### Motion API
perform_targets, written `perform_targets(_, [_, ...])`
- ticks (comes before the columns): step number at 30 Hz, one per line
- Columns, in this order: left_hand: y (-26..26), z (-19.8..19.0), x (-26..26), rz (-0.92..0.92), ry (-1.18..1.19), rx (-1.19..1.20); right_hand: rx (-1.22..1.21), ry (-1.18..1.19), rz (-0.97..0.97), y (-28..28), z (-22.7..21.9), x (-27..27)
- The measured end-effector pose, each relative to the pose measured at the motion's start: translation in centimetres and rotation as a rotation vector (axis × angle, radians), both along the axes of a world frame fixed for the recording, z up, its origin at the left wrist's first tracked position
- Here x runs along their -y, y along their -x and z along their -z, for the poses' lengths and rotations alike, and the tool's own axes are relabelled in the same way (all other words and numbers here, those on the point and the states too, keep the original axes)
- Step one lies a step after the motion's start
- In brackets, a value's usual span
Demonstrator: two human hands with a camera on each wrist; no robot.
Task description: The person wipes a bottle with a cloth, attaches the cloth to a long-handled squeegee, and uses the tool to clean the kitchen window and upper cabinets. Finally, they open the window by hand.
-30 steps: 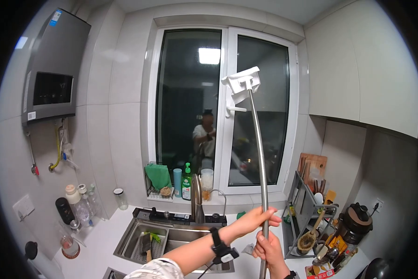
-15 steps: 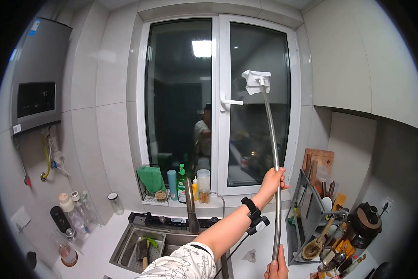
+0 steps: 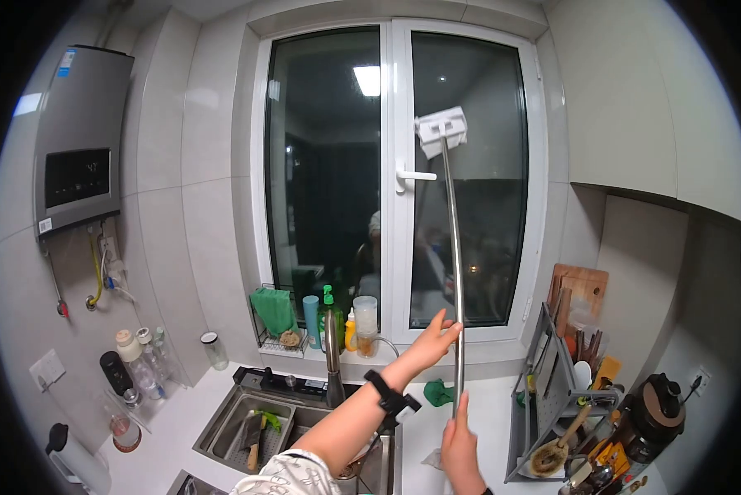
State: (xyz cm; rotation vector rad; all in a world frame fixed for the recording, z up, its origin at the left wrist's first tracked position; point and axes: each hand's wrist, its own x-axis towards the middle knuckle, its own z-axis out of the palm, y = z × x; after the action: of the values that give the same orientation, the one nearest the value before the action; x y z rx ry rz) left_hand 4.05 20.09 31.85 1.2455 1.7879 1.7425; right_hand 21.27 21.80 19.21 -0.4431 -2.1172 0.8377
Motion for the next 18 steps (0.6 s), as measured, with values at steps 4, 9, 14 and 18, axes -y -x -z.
perform_targets(4, [-1.0, -0.9, 6.8, 0.100, 0.029, 0.027, 0.027, 0.004, 0.018, 2.3, -8.6, -2.1])
perform_targets(9, [-0.9, -1.1, 12.7, 0.131, 0.033, 0.014, -0.149, -0.119, 0.014, 8.1, -18.4, -3.3])
perform_targets(14, [-1.4, -1.2, 15.2, 0.172, 0.047, 0.036, -0.226, -0.115, 0.037, 14.4, -22.4, -3.5])
perform_targets(18, [-1.7, -1.3, 16.1, 0.258, 0.060, 0.008, -0.129, -0.067, 0.189, 13.2, -21.1, -5.8])
